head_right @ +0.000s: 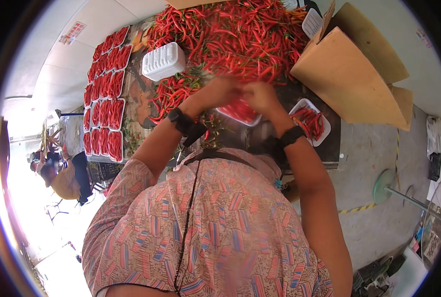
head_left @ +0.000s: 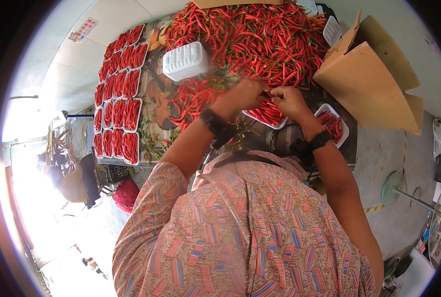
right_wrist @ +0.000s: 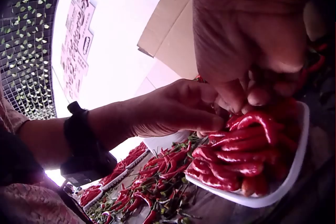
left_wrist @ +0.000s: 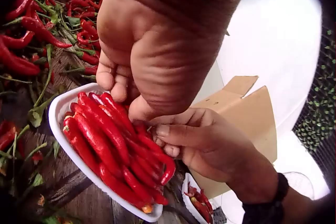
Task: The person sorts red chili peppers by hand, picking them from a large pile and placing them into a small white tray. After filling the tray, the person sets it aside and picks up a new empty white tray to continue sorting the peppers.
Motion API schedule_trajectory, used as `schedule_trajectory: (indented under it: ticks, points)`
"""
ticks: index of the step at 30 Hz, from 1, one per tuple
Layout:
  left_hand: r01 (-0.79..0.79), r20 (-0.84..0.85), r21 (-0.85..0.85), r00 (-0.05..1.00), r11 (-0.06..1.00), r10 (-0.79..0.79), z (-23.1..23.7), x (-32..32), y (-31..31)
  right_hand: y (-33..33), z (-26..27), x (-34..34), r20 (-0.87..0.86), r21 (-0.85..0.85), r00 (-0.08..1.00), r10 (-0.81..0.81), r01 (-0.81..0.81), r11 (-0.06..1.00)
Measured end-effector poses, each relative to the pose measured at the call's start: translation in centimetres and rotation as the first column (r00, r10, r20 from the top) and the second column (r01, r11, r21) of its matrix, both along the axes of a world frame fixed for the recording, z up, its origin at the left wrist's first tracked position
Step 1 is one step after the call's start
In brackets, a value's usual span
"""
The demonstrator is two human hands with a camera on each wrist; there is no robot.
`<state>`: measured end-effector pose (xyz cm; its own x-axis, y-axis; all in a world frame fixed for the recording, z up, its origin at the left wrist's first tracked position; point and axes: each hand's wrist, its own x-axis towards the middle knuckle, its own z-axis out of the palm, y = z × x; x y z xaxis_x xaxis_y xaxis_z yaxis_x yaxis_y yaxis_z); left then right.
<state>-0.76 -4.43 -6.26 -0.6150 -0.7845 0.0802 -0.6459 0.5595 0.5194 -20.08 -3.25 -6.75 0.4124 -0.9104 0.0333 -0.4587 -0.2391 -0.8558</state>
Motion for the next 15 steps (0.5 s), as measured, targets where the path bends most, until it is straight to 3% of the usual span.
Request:
schedule_trajectory:
  ticks: [3, 6, 8, 9, 11, 15]
  points:
    - [0.044, -0.051, -0.022, 0.998, 0.999, -0.045, -0.1, 0.7, -0.2, -0.3, -0.2, -0.2, -0.021, 0.067, 1.000, -0.009, 0.010, 0.998]
    - [-0.071, -0.141, -0.051, 0.988, 0.996, 0.063, 2.0, 2.5, 0.6, -0.7, -0.6, -0.6, -0.052, 0.064, 0.999, -0.011, 0.014, 0.998]
    - [-0.267, -0.191, 0.119, 0.939, 0.956, 0.286, 3.7, 4.2, 1.5, -0.8, -0.4, -0.8, -0.076, -0.009, 0.997, 0.007, -0.008, 1.000]
    - [-0.274, -0.189, 0.116, 0.938, 0.955, 0.292, 4.3, 5.0, 1.8, -0.9, -0.3, -0.8, -0.073, -0.011, 0.997, 0.013, -0.014, 1.000]
    - [-0.346, -0.048, 0.062, 0.936, 0.936, 0.349, 5.1, 6.8, 2.5, -0.9, -0.2, -0.9, -0.093, 0.002, 0.996, 0.007, -0.007, 1.000]
    - [-0.302, 0.168, -0.052, 0.937, 0.952, 0.307, 3.7, 9.6, 3.7, -0.8, 0.1, -0.9, -0.079, 0.014, 0.997, -0.008, 0.009, 1.000]
